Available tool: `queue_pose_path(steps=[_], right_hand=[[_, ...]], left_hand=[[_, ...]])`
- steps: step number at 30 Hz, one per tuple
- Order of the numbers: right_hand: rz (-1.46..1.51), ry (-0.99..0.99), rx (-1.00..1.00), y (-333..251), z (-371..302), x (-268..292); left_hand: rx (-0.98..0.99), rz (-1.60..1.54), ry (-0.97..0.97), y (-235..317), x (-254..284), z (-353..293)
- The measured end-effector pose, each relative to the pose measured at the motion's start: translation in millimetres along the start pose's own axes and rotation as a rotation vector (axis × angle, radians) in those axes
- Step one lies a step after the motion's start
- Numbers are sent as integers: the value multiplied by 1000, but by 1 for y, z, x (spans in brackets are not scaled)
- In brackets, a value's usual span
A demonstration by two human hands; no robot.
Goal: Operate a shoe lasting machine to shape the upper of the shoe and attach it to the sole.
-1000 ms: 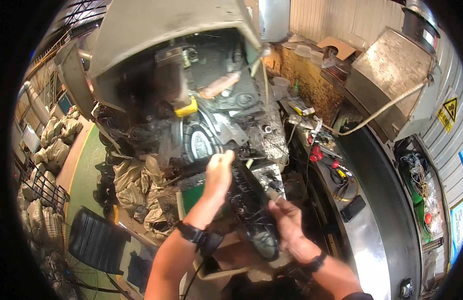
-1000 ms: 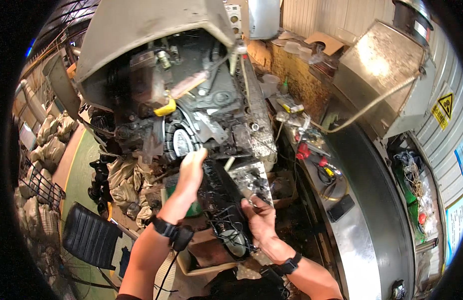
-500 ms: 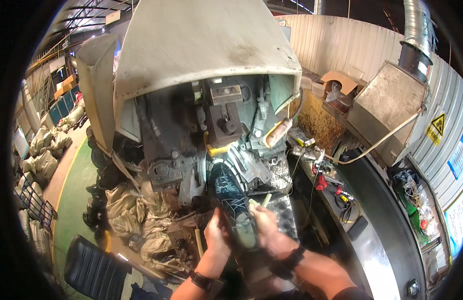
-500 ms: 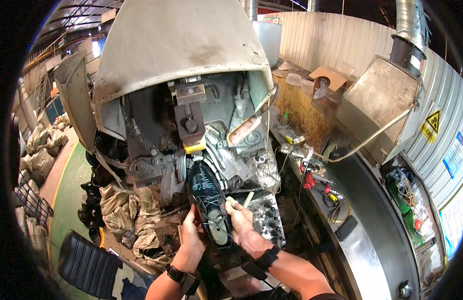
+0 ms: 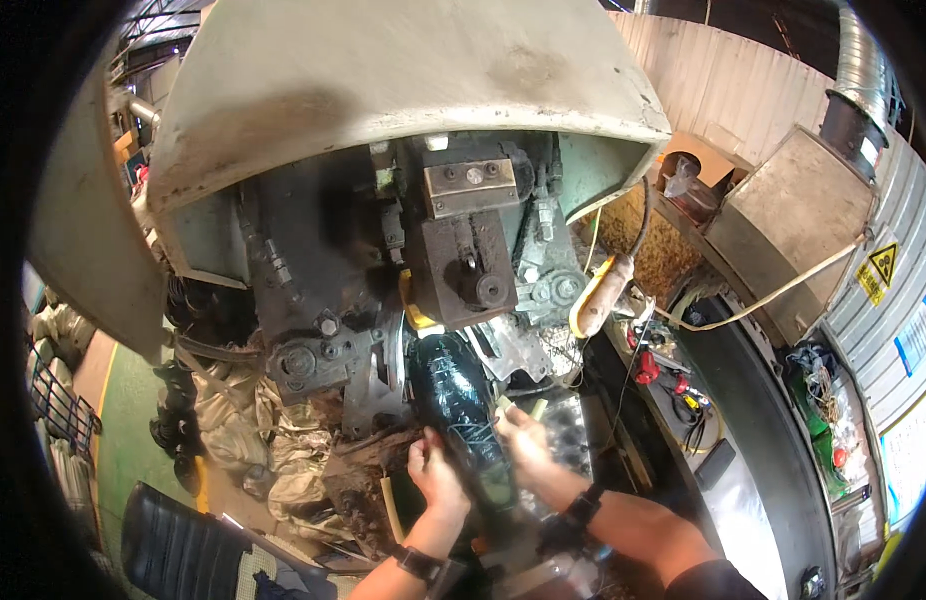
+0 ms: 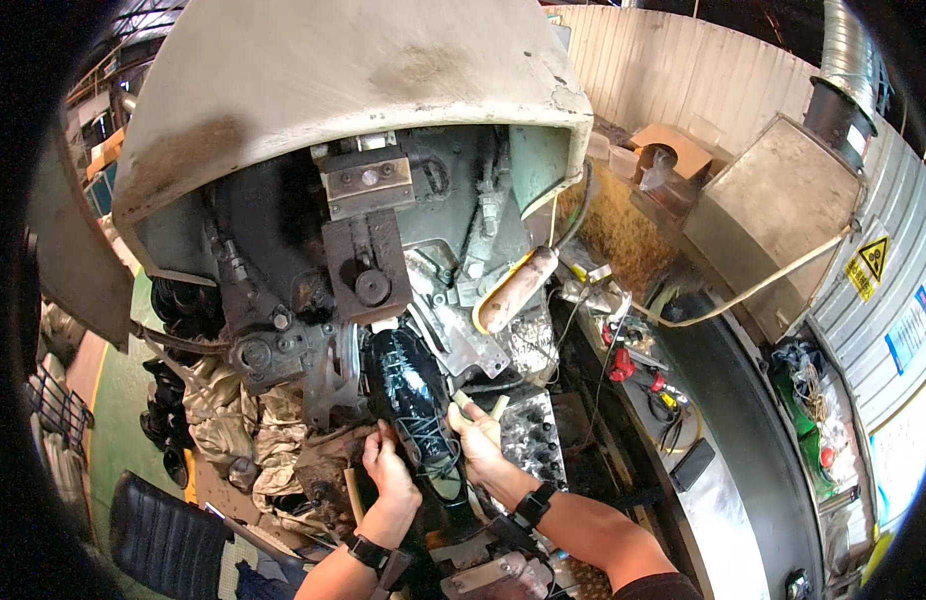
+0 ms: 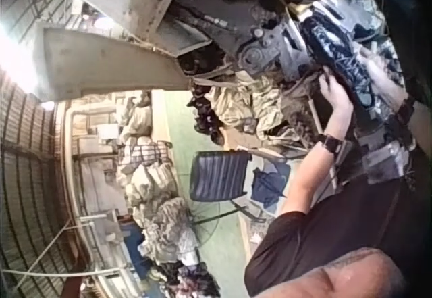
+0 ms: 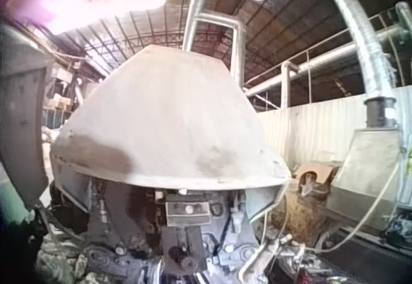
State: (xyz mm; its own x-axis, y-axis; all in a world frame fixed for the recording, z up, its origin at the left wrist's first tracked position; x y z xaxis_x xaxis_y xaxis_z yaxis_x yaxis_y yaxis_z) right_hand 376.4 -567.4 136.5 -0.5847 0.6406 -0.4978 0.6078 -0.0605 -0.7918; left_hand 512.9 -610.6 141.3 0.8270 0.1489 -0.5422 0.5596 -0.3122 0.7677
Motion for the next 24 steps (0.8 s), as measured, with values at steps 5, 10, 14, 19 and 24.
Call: queue_pose_path(steps=[5, 10, 14, 19, 24], right_hand=[[-23, -60, 34, 11, -1, -3], [-56, -3, 31, 19, -1, 8], [-40, -2, 21, 15, -16, 0], [88, -12, -16, 9, -25, -6], [102, -49, -65, 6, -27, -8]], left_hand=[[-145, -50, 5, -27, 13, 19], [-154, 100, 11, -31, 14, 15], [-166, 83, 31, -39, 28, 16], [-193, 75, 57, -41, 29, 14], [-143, 129, -55, -33, 43, 22]])
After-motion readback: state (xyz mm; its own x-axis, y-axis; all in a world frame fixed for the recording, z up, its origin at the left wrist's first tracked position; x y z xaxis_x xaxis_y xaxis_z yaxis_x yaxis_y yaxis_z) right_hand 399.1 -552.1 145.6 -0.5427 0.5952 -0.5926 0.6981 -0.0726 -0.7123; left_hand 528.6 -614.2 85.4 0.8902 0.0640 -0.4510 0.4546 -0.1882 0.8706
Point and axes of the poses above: each hand's wrist, its own z-axis towards the middle knuckle, its own x-axis out of the back of the hand, y = z × x, the point moved 3 cm from there along z, towards the middle knuckle, and after that the axes turned 4 degrees about -z, right-handed, at the moved point
